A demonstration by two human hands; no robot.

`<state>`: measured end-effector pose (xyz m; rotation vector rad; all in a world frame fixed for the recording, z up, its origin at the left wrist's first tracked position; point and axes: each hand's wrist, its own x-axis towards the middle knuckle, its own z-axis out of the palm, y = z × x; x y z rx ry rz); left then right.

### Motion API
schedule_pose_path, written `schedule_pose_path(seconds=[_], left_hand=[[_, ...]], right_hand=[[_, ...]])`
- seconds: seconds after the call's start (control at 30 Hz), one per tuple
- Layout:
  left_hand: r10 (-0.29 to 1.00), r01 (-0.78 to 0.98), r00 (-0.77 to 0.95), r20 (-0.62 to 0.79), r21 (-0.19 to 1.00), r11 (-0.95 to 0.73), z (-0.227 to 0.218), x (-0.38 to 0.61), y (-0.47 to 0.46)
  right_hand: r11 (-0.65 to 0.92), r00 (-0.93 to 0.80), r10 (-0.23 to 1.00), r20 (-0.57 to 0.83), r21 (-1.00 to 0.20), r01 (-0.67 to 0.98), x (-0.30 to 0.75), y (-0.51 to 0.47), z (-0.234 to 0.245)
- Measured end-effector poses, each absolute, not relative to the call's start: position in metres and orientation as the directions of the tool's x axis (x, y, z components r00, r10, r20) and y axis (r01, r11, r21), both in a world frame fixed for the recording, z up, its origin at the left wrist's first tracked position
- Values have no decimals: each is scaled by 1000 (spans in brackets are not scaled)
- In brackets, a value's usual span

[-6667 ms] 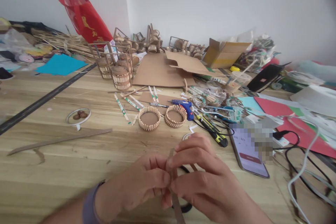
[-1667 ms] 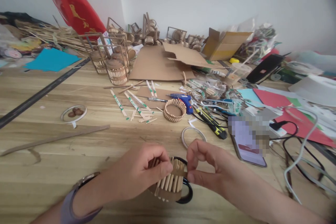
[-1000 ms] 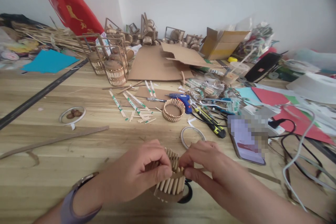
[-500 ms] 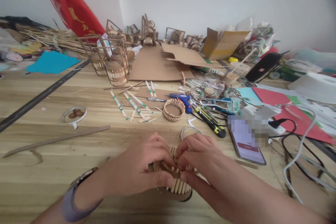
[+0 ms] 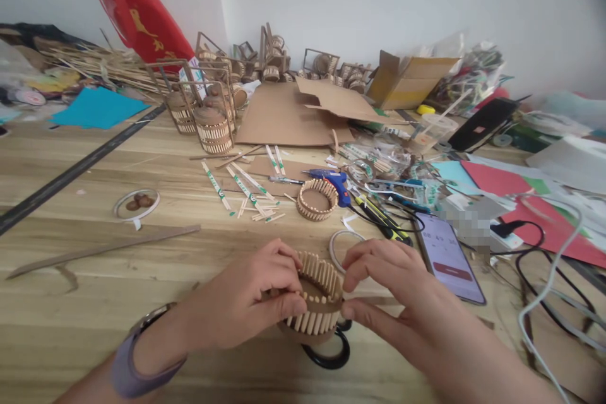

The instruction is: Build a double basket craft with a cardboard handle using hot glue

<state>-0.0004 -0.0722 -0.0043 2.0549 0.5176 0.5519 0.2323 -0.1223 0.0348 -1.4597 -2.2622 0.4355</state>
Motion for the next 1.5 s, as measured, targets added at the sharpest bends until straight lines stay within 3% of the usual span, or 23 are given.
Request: schedule_pose_path(seconds=[0.3, 0.87, 1.27, 1.5], left_hand=[[579, 181, 794, 186, 836, -517, -4, -1, -72], [563, 171, 803, 195, 829, -532, -2, 1, -72], [549, 152, 808, 213, 825, -544, -1, 3, -70], [583, 228, 801, 133, 833, -503, -6, -2, -67]], right_hand=[[407, -393, 911, 129, -443, 799, 232, -123, 27], [388, -392, 914, 107, -520, 761, 235, -122, 19], [455, -491, 870, 45, -458, 764, 233, -116, 22], [482, -496, 865, 77, -403, 778, 229, -119, 23]])
